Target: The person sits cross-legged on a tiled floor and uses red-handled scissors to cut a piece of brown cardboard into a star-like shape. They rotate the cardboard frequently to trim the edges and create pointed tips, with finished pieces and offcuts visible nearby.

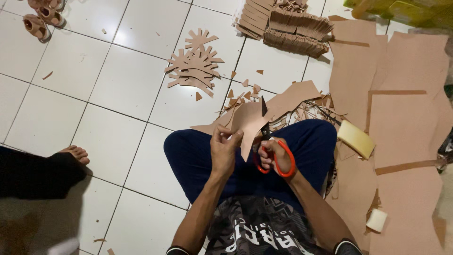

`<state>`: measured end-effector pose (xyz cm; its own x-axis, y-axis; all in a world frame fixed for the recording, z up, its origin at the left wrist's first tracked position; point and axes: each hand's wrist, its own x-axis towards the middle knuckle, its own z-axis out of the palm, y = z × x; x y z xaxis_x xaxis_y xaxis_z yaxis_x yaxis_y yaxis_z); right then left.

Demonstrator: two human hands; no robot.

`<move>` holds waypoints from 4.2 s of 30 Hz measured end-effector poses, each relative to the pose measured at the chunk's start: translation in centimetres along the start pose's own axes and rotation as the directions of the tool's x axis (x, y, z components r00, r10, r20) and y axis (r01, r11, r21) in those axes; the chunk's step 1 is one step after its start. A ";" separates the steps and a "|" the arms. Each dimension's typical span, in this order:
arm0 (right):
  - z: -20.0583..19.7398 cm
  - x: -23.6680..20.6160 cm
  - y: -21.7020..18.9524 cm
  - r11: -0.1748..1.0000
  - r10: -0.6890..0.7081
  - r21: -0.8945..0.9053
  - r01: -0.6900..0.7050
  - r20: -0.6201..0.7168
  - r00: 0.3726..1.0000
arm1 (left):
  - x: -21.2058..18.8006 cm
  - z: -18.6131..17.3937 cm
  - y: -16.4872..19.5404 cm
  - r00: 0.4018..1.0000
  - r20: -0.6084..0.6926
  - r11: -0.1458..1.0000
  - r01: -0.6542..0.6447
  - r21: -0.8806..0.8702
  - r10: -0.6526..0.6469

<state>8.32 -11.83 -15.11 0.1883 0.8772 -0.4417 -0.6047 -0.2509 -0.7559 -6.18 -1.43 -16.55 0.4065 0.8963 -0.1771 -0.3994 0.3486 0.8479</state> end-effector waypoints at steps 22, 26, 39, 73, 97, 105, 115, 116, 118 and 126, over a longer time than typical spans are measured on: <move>2.0 0.2 1.1 0.956 -0.263 -0.217 0.200 -0.319 0.911 | -0.7 1.1 -0.6 0.992 0.020 0.986 0.126 -0.114 -0.124; 0.6 1.0 -1.5 0.945 -0.279 0.098 0.312 -0.257 0.925 | 0.7 -1.0 2.4 0.982 0.134 0.978 0.106 0.180 -0.131; 2.7 1.6 -1.5 0.805 -0.593 -0.233 0.545 -0.305 0.745 | -1.2 3.6 -0.7 0.978 0.183 0.912 -0.167 0.376 0.103; 0.3 -1.6 2.2 0.740 -0.210 -0.661 0.123 -0.053 0.976 | 1.8 0.5 3.2 0.988 0.143 0.883 -0.116 0.454 0.057; 2.0 -1.9 1.6 0.750 -0.206 -0.657 0.071 -0.130 0.970 | 1.4 0.5 3.9 0.982 0.165 0.922 -0.145 0.358 0.091; 1.4 -2.4 1.5 0.722 -0.192 -0.688 0.067 -0.108 0.975 | 3.7 0.2 6.0 0.977 0.195 0.968 0.034 0.250 -0.085; 0.0 -1.2 1.2 0.874 -0.067 -0.477 0.093 0.072 0.995 | 1.1 0.3 4.8 0.953 0.303 0.887 -0.113 0.447 -0.032; -0.1 -1.3 1.1 0.875 -0.046 -0.479 0.072 0.065 0.997 | 1.0 0.3 4.9 0.955 0.291 0.897 -0.075 0.435 -0.061; -0.2 -1.4 1.1 0.921 -0.035 -0.384 0.067 0.090 0.995 | 1.0 0.2 5.0 0.953 0.293 0.911 -0.054 0.409 -0.075; 0.2 -1.7 0.5 0.962 -0.003 -0.269 0.043 0.148 0.989 | 0.2 -0.1 3.1 0.968 0.245 0.956 -0.028 0.293 -0.047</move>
<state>7.54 -13.33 -14.64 0.0732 0.9288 -0.3633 -0.3656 -0.3139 -0.8762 -7.45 -0.15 -13.97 0.6138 0.7844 -0.0890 -0.1519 0.2280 0.9617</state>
